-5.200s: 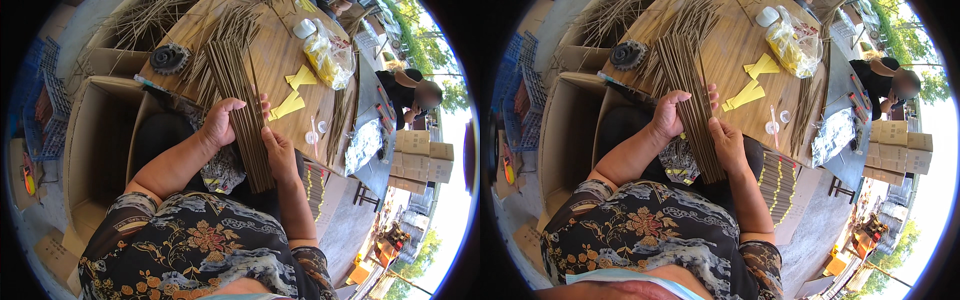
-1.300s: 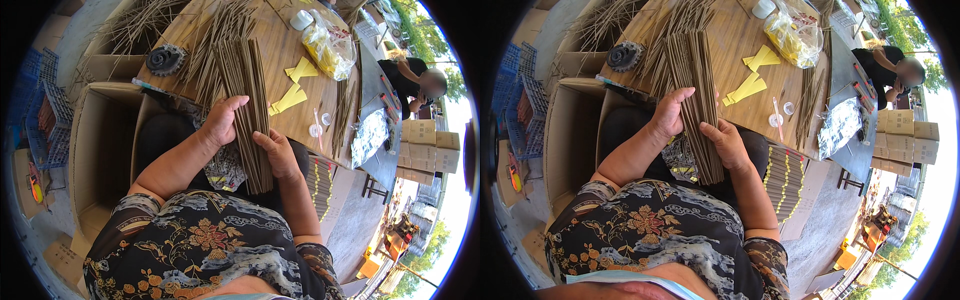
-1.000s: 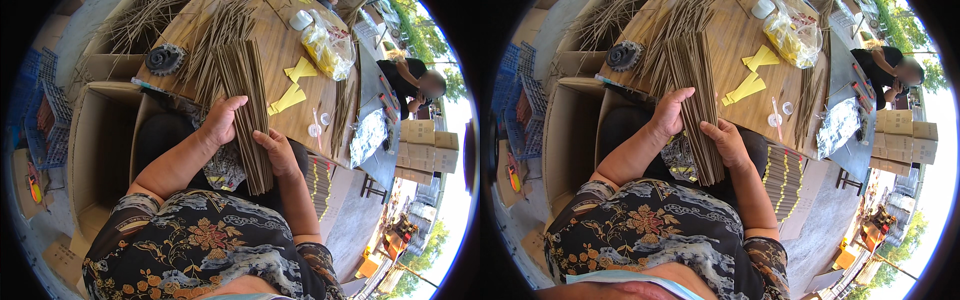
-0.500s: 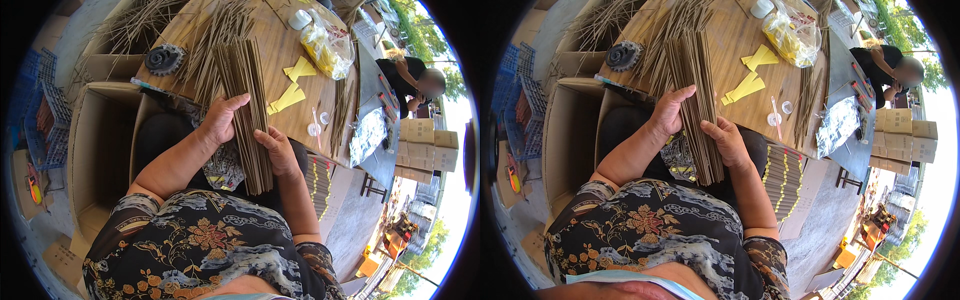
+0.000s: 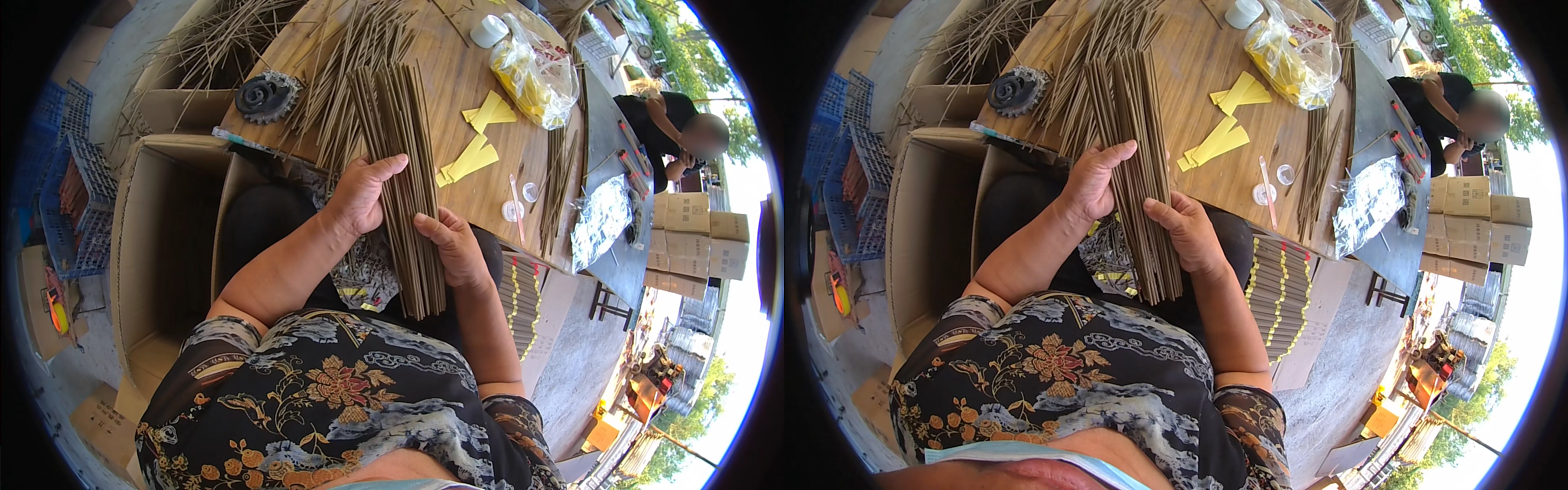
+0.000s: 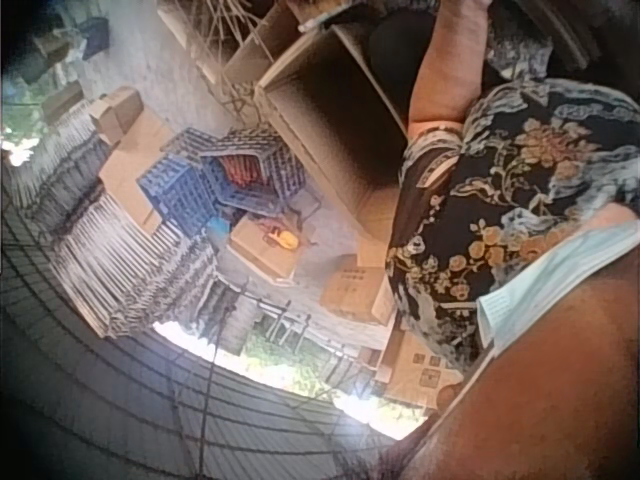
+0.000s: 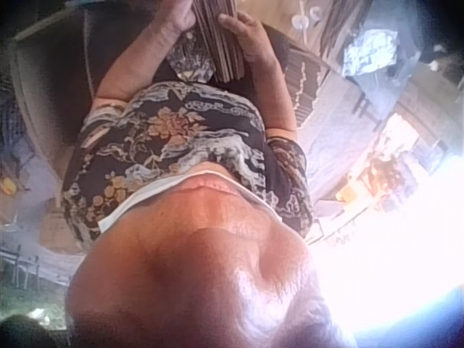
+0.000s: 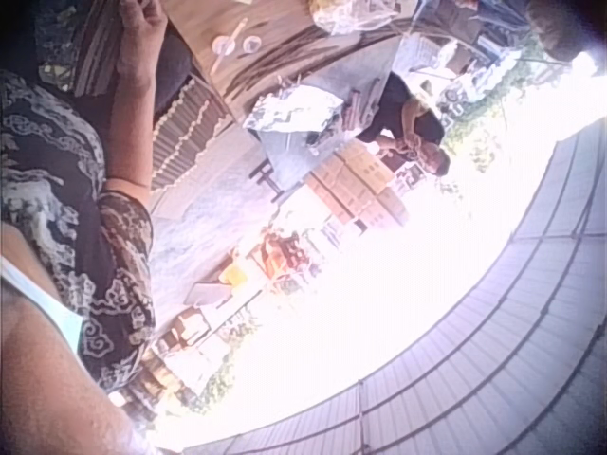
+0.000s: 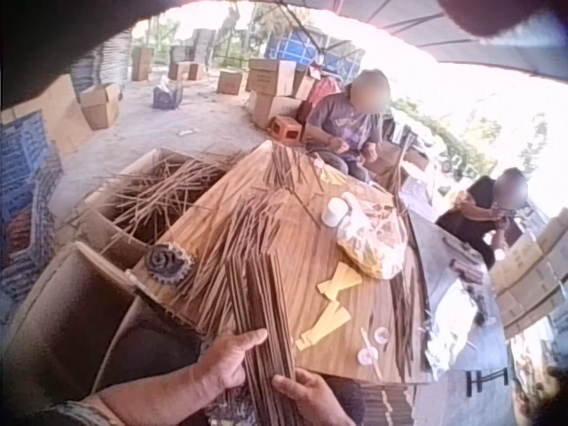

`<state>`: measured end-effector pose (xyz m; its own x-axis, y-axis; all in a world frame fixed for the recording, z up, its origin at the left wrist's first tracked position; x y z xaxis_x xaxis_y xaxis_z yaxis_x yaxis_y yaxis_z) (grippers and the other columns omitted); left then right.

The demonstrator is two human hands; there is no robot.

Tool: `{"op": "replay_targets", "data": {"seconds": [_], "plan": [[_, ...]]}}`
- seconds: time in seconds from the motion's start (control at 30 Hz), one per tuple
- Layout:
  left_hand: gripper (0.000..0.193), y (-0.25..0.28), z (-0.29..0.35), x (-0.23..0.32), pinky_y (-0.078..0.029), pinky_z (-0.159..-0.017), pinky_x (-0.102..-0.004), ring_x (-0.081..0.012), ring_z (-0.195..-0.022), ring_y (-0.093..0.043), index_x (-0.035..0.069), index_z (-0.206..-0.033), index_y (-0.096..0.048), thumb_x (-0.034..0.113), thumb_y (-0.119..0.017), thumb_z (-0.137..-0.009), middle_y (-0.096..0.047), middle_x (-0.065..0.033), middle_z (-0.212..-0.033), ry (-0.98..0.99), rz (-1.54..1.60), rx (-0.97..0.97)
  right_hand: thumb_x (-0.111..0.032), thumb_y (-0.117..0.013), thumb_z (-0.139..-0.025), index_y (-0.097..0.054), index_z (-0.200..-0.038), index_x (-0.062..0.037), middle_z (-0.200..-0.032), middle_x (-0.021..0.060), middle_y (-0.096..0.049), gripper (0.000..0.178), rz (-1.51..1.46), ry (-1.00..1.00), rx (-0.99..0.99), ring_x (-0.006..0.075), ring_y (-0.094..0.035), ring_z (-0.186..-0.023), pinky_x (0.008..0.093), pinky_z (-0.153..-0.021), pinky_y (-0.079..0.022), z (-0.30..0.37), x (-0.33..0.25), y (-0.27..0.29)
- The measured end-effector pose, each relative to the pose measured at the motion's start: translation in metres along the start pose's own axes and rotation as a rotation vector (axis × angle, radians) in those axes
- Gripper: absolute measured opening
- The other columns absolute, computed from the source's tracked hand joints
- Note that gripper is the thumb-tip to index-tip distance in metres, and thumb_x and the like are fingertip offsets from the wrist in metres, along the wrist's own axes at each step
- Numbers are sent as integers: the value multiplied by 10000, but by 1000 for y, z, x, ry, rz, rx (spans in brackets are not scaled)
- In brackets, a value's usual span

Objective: The person gathers thin wooden sticks, aligns them into a bundle, and wraps the bundle with yellow tape. The person repeats this process multiple times, placing finished bundles aside.

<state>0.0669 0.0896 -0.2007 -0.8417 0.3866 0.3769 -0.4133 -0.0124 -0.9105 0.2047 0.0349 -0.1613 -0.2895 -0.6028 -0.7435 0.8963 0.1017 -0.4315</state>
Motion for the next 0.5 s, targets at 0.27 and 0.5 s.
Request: {"op": "replay_targets", "data": {"seconds": [0.27, 0.5], "plan": [[251, -2, 4, -1, -529, -754, -391, -266, -845, -617, -43, -1047, -523, 112, -510, -850, -602, -169, -952, 30, -5, -8, -158, -576, -846, -553, -986, 10, -844, 59, -614, 220, 7, -2, 16, 110, -587, -687, 243, -637, -499, 7, -1, -5], [446, -23, 5, -14, -426, -900, -377, -259, -1049, -530, -82, -1208, -429, 230, -460, -891, -529, -195, -1163, 189, -242, -113, -238, -617, -808, -603, -827, -22, -746, 33, -598, 217, 198, 130, 93, 106, -540, -632, 261, -585, -448, 33, -1, 8]]}}
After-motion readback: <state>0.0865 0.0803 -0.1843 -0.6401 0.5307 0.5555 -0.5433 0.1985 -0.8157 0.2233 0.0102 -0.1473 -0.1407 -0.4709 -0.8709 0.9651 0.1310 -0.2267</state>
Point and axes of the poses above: each hand's wrist, its own z-axis away from the middle knuckle, its own y-axis out of the back of the hand, x = y × z, the point moved 2 cm from there along -z, towards the middle knuckle
